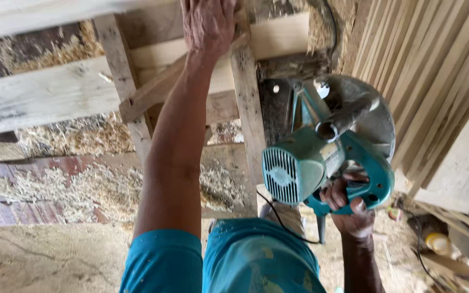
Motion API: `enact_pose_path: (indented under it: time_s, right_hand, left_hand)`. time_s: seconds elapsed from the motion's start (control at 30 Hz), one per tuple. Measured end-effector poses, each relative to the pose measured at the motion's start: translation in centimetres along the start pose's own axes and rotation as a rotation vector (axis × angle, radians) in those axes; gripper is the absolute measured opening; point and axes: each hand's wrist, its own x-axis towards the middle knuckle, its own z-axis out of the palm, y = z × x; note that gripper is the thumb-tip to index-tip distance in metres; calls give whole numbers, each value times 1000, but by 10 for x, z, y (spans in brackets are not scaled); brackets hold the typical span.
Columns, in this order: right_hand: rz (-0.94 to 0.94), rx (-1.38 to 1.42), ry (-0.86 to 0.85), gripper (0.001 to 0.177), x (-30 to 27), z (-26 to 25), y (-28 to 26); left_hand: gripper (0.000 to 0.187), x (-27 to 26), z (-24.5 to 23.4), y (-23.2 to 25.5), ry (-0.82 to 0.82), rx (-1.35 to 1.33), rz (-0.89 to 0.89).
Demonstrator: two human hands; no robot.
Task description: The person uses a circular saw to cut a wooden board supported by a wooden frame on the ground, uses a hammer to drive a nail into the wood, and continues cutting the board with the saw.
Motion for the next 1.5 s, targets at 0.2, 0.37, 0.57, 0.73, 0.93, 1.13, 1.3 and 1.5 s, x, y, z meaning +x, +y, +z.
enact_pose_path:
  time_s: [0.2, 0.37, 0.57, 0.73, 0.93, 1.13, 1.3, 1.5]
  right_hand:
    - [47, 36, -29, 58, 6, -4, -6]
    - [54, 52, -3, 57, 5, 2, -11]
    - [35, 15, 39, 38, 4, -4, -6]
    - [35, -5, 113, 39, 9, 7, -9]
    - [40, 59, 117, 42, 15, 4, -8]
    - [110, 48, 152, 44, 31, 3, -8]
    - [138, 129, 117, 42, 28, 0, -10]
    - [110, 184, 87, 39, 31, 0, -8]
  left_hand:
    - [38, 16, -45, 14, -440, -368, -321]
    - [39, 27, -70, 15, -136, -206, -186]
    - [34, 32, -68, 11, -259, -368, -267]
    - [34, 37, -72, 13, -297, -364, -282]
    - [33, 45, -78, 14, -348, -344, -269]
    - [30, 48, -99, 21, -331, -364, -234]
    - [29, 43, -86, 17, -391, -373, -247]
    - [34, 31, -66, 2, -342, -351, -197]
